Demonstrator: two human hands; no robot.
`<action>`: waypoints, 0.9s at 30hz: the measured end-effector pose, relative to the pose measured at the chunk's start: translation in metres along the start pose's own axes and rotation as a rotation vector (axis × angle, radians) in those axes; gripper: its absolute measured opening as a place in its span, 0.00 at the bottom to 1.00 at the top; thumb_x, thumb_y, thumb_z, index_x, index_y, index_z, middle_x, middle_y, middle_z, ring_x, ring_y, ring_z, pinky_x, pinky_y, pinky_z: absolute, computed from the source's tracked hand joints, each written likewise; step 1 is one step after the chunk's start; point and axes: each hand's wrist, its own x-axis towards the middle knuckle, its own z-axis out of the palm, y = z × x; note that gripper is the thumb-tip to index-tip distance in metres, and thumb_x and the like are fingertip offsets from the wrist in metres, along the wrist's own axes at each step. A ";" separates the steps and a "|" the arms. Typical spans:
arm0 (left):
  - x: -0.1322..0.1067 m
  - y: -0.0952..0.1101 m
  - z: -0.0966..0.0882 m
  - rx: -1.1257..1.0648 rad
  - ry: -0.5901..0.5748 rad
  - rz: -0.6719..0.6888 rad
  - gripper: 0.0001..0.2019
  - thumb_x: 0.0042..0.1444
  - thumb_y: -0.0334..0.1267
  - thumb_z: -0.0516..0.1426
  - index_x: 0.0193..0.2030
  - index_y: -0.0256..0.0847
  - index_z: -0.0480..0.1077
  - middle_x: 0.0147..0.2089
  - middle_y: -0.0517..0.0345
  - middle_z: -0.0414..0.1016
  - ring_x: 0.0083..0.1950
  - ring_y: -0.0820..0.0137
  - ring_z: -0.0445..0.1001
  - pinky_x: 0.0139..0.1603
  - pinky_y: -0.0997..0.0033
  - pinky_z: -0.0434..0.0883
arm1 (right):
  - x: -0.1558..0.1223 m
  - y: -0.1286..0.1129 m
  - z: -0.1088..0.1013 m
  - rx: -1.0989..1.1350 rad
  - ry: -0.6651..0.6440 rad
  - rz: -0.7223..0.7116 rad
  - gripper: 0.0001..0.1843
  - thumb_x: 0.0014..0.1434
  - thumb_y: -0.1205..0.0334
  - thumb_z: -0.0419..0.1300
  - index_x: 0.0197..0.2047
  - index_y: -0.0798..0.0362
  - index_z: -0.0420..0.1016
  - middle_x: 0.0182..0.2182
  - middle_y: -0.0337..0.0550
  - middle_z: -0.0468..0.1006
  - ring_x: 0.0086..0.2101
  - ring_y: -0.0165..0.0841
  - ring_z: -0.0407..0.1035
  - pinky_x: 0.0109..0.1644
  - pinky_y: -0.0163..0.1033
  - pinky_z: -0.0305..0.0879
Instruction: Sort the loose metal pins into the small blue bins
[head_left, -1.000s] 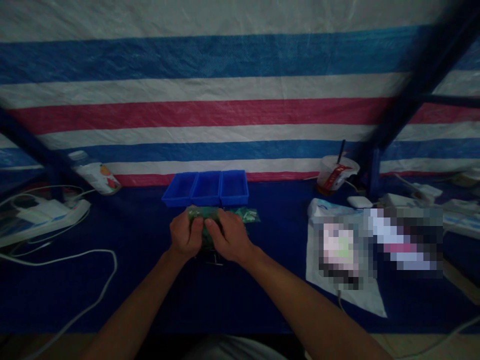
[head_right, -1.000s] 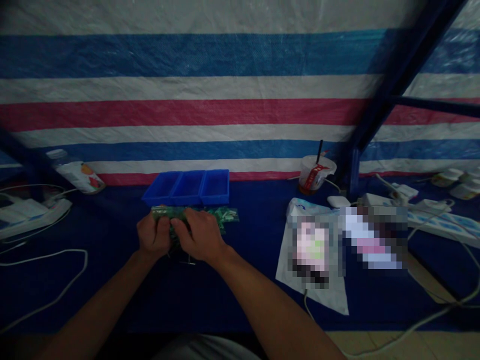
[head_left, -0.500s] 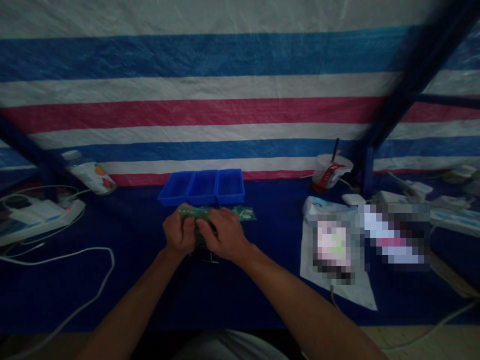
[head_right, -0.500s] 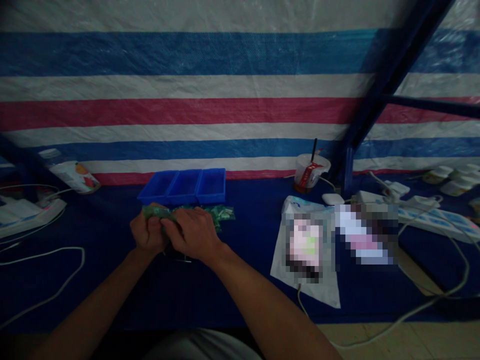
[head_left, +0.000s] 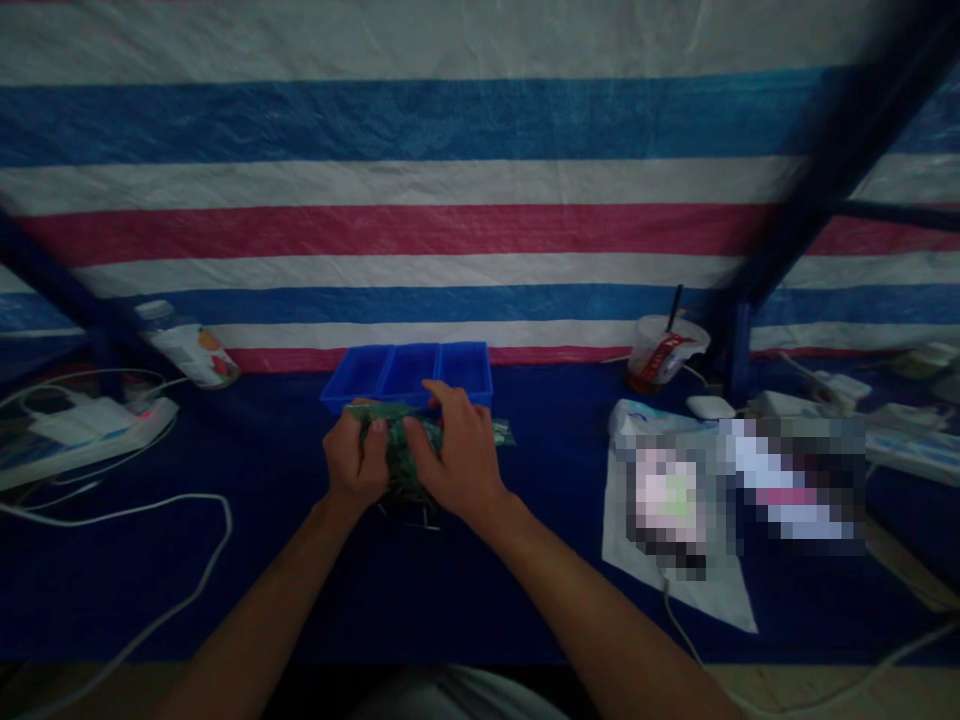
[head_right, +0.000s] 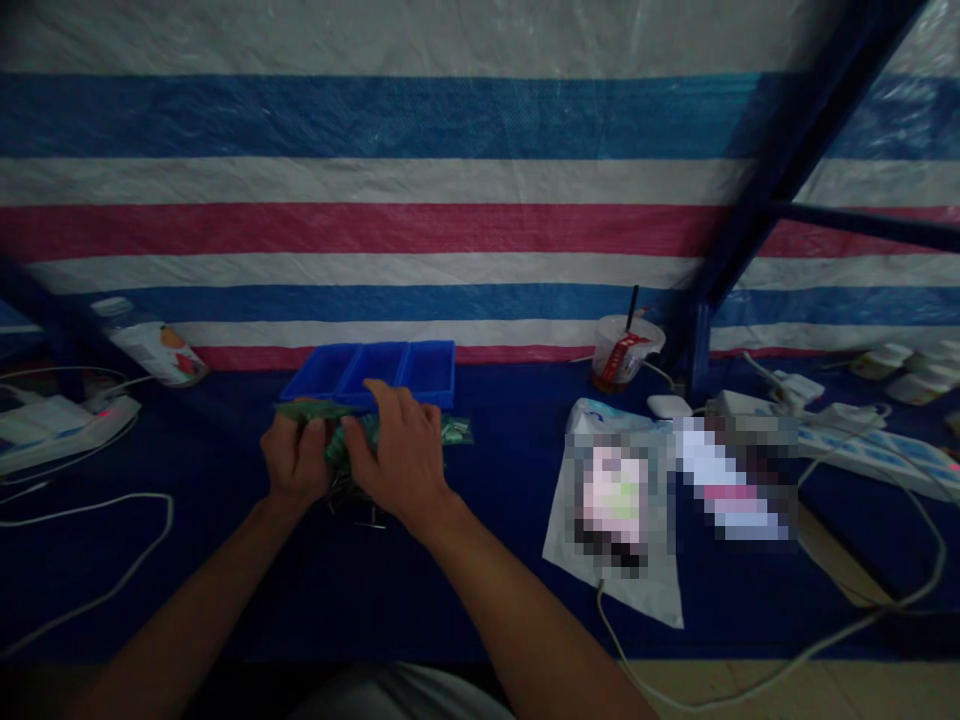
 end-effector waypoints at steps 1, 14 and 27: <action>-0.001 -0.003 0.000 0.009 0.017 -0.050 0.10 0.62 0.40 0.50 0.33 0.38 0.67 0.26 0.59 0.71 0.25 0.71 0.70 0.27 0.72 0.66 | -0.002 -0.002 -0.009 -0.055 0.016 0.040 0.23 0.66 0.52 0.53 0.59 0.53 0.64 0.48 0.51 0.76 0.48 0.42 0.69 0.55 0.50 0.57; -0.001 -0.018 0.000 -0.026 0.028 -0.263 0.08 0.60 0.40 0.53 0.34 0.39 0.68 0.25 0.61 0.69 0.24 0.72 0.67 0.26 0.72 0.63 | -0.054 0.047 -0.102 -0.460 0.019 0.494 0.18 0.63 0.45 0.53 0.39 0.50 0.74 0.25 0.40 0.76 0.34 0.44 0.73 0.60 0.69 0.39; 0.012 -0.003 0.000 0.112 0.018 -0.012 0.08 0.61 0.38 0.55 0.42 0.38 0.74 0.38 0.55 0.72 0.37 0.69 0.72 0.39 0.70 0.69 | -0.011 0.017 -0.049 0.172 -0.170 0.272 0.17 0.63 0.48 0.58 0.49 0.50 0.72 0.26 0.39 0.75 0.29 0.36 0.70 0.38 0.43 0.63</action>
